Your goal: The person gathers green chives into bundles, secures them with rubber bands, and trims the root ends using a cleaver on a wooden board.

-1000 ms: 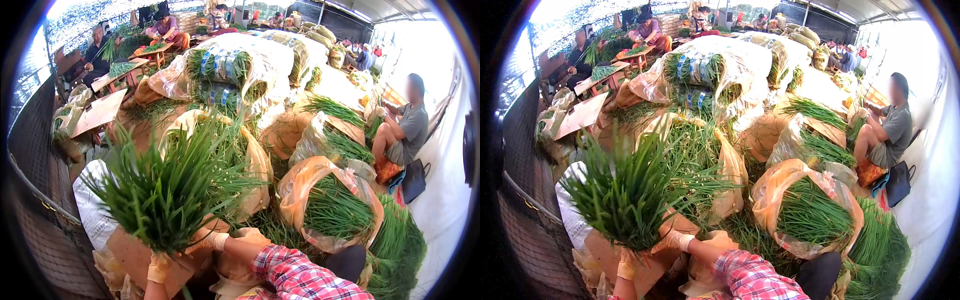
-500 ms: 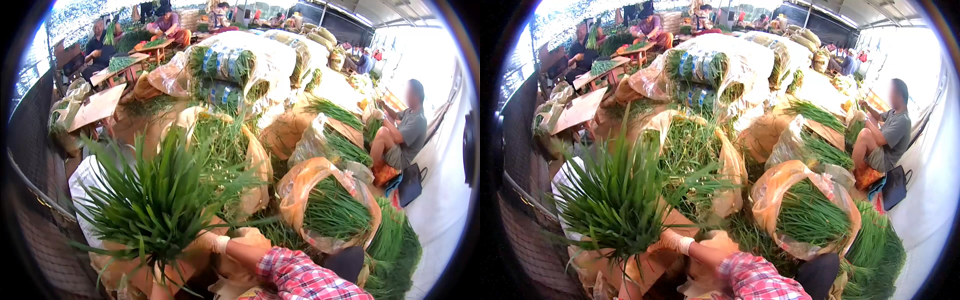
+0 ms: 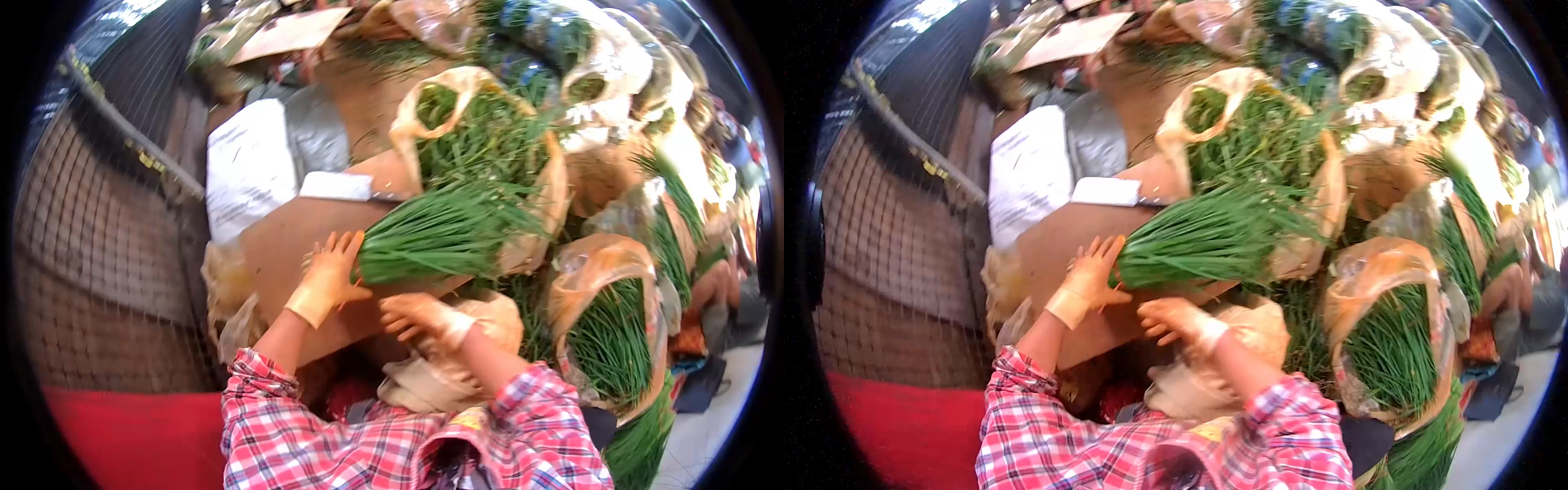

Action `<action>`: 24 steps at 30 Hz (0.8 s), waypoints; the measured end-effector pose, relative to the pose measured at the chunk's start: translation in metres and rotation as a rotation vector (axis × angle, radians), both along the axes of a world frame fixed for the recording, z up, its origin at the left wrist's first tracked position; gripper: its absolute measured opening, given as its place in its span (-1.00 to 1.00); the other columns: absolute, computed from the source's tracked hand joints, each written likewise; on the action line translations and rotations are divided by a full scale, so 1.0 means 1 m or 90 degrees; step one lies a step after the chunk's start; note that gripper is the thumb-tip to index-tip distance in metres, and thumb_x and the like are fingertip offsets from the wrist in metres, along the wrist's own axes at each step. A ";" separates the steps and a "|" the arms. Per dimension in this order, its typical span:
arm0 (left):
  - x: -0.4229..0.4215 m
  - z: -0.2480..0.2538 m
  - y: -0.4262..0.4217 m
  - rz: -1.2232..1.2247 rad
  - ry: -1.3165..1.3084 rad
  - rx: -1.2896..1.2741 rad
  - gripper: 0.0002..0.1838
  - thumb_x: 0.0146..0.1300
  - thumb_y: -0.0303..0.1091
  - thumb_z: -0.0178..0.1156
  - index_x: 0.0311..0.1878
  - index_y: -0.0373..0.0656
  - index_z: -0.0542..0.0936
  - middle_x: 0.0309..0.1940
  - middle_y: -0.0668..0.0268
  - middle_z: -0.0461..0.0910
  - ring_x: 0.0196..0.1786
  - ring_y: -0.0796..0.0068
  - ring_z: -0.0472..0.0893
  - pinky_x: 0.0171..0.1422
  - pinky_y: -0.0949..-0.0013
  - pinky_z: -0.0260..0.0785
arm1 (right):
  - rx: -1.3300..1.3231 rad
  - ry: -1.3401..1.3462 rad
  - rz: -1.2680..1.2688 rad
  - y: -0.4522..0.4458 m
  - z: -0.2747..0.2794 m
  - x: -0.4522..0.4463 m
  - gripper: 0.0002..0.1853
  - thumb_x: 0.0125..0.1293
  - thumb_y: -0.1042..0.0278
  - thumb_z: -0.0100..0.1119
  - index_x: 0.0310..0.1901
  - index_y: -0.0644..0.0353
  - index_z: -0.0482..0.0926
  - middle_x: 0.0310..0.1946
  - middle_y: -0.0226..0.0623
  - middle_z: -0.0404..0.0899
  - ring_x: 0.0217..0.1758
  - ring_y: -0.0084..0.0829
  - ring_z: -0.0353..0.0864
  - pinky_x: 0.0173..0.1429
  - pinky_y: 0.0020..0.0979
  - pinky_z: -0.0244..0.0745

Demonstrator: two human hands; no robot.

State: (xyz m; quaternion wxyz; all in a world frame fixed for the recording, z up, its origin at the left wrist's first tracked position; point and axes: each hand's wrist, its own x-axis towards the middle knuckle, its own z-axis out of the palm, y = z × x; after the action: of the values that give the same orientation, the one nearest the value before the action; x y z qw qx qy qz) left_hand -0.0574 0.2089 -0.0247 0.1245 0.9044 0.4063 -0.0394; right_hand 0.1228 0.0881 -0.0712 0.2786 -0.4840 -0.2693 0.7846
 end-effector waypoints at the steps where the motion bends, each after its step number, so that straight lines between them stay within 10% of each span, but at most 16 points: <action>1: -0.014 0.006 0.002 0.021 0.011 -0.012 0.16 -0.34 0.00 0.47 0.37 -0.12 0.09 0.26 -0.01 0.26 0.34 -0.10 0.19 0.39 -0.14 0.01 | -0.053 0.025 -0.048 0.001 0.017 0.005 -0.48 0.23 -0.04 0.15 0.07 0.19 0.49 -0.14 -0.21 0.58 -0.13 -0.37 0.60 -0.11 -0.37 0.55; 5: -0.062 0.008 0.012 0.116 -0.117 -0.056 -0.02 -0.22 -0.12 0.46 0.34 -0.01 0.21 0.30 0.11 0.26 0.38 -0.10 0.14 0.40 -0.13 -0.02 | -0.131 0.060 -0.116 0.005 0.015 0.011 -0.58 0.26 0.10 0.11 0.03 0.22 0.51 -0.21 -0.26 0.57 -0.22 -0.40 0.61 -0.14 -0.29 0.56; 10: -0.058 -0.011 -0.021 0.113 -0.142 0.017 -0.12 -0.11 -0.30 0.39 0.33 -0.05 0.20 0.30 0.10 0.26 0.39 -0.09 0.11 0.40 -0.11 -0.03 | -0.181 0.101 -0.091 0.030 0.016 -0.020 -0.25 0.14 -0.45 -0.02 -0.03 0.19 0.49 -0.27 -0.24 0.62 -0.28 -0.37 0.63 -0.20 -0.28 0.57; 17: -0.057 -0.058 -0.075 0.149 -0.120 0.135 0.04 -0.17 -0.23 0.39 0.42 -0.08 0.04 0.44 0.11 -0.08 0.46 -0.11 -0.11 0.42 -0.22 -0.21 | -0.128 0.089 -0.095 0.040 0.007 -0.059 -0.76 0.22 0.19 0.17 -0.23 0.19 0.55 -0.37 -0.37 0.60 -0.46 -0.51 0.59 -0.38 -0.47 0.52; 24: -0.051 -0.071 -0.091 0.167 -0.148 0.087 0.18 -0.21 -0.21 0.41 0.46 -0.05 -0.13 0.44 0.03 -0.11 0.46 -0.18 -0.17 0.41 -0.29 -0.32 | -0.096 -0.111 -0.042 0.027 0.005 -0.024 -0.82 0.15 0.30 0.15 -0.28 0.21 0.56 -0.39 -0.35 0.60 -0.40 -0.44 0.62 -0.40 -0.44 0.49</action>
State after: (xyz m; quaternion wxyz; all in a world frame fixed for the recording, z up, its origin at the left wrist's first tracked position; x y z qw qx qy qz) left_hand -0.1083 0.1183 -0.0957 0.1129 0.8484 0.5055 0.1097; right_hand 0.0991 0.1152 -0.0666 0.2425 -0.5783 -0.2164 0.7483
